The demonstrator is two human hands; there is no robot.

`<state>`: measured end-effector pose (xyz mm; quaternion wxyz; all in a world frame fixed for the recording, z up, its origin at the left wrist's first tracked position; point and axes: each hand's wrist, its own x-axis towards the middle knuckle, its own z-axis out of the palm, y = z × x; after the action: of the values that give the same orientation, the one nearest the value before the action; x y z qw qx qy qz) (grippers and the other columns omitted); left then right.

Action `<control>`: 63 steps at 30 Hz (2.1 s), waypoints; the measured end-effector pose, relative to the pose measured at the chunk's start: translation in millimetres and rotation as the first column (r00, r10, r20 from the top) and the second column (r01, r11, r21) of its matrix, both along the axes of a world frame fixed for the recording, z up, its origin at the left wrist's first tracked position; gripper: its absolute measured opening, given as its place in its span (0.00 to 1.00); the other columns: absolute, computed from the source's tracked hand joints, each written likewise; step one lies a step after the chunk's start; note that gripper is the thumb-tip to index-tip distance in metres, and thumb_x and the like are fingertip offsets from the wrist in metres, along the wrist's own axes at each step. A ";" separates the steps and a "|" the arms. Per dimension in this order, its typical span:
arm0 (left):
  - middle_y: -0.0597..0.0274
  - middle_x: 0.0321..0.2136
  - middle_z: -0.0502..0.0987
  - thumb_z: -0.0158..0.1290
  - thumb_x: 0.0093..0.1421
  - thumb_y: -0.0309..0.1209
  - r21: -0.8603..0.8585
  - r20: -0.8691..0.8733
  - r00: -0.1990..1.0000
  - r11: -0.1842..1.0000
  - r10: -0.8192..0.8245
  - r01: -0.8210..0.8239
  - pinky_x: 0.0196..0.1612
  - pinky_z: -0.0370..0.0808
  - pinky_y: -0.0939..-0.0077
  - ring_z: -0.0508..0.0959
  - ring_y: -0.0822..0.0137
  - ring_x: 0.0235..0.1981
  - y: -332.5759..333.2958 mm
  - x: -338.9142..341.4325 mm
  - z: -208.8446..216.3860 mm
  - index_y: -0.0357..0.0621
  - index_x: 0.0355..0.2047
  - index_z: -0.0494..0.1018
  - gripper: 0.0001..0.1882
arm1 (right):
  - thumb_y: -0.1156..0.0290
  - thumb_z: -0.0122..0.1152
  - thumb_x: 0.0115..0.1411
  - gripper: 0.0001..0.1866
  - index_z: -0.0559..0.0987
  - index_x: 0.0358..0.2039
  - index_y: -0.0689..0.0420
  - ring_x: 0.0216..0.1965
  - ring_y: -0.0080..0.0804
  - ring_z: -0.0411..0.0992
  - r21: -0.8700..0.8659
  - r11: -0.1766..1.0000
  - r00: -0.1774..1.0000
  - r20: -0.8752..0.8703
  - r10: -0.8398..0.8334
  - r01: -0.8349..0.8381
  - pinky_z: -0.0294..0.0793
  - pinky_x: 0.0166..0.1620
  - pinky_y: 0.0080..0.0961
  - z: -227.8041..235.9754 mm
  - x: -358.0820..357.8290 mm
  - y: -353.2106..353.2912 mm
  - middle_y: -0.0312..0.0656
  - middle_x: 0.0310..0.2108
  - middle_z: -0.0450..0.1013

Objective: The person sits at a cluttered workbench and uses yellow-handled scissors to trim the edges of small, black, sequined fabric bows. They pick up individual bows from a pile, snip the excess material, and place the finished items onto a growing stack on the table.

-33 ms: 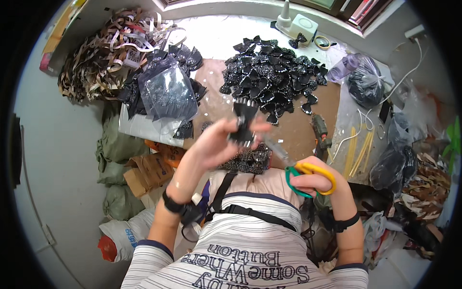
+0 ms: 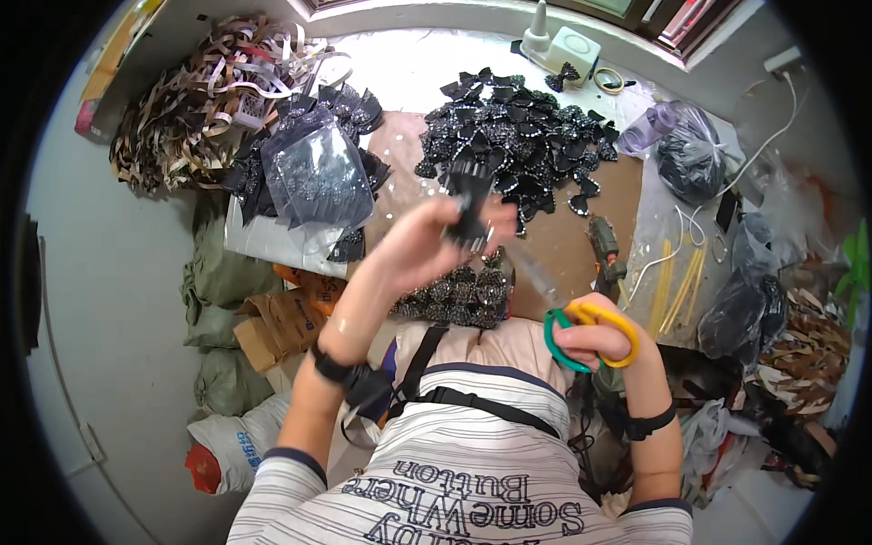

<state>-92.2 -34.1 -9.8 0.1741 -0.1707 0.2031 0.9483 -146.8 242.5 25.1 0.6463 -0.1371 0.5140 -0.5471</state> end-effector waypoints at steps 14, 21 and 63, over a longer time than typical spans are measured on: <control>0.41 0.28 0.77 0.50 0.58 0.39 -0.869 0.248 0.910 -0.491 -0.331 0.058 0.39 0.74 0.54 0.78 0.45 0.32 -7.2 39.6 -227.3 0.35 0.29 0.75 0.16 | 0.72 0.55 0.57 0.10 0.69 0.20 0.60 0.12 0.18 0.60 0.076 0.913 0.913 -0.111 -0.392 0.401 0.58 0.17 0.16 -39.6 52.4 23.8 0.32 0.12 0.63; 0.51 0.38 0.75 0.59 0.49 0.47 -0.657 0.437 0.897 -0.704 -0.066 0.268 0.42 0.74 0.61 0.75 0.52 0.43 42.9 44.3 -242.1 0.35 0.36 0.73 0.26 | 0.69 0.55 0.58 0.09 0.70 0.24 0.58 0.13 0.15 0.60 0.191 0.897 0.899 -0.277 -0.340 0.398 0.58 0.17 0.15 -39.8 61.8 5.1 0.30 0.15 0.64; 0.41 0.30 0.78 0.52 0.55 0.37 -0.929 0.261 0.965 -0.263 0.028 0.259 0.41 0.75 0.55 0.78 0.44 0.34 31.0 47.6 -266.8 0.36 0.37 0.73 0.16 | 0.59 0.64 0.54 0.18 0.72 0.26 0.62 0.21 0.47 0.68 0.440 0.882 0.444 -0.832 0.332 0.165 0.66 0.26 0.35 -37.6 66.3 -31.3 0.52 0.19 0.69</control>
<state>-44.6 -3.1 -276.5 0.0793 -0.3066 0.8706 0.3765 -80.6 211.2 -12.5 0.3181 -0.2720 0.8812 -0.2197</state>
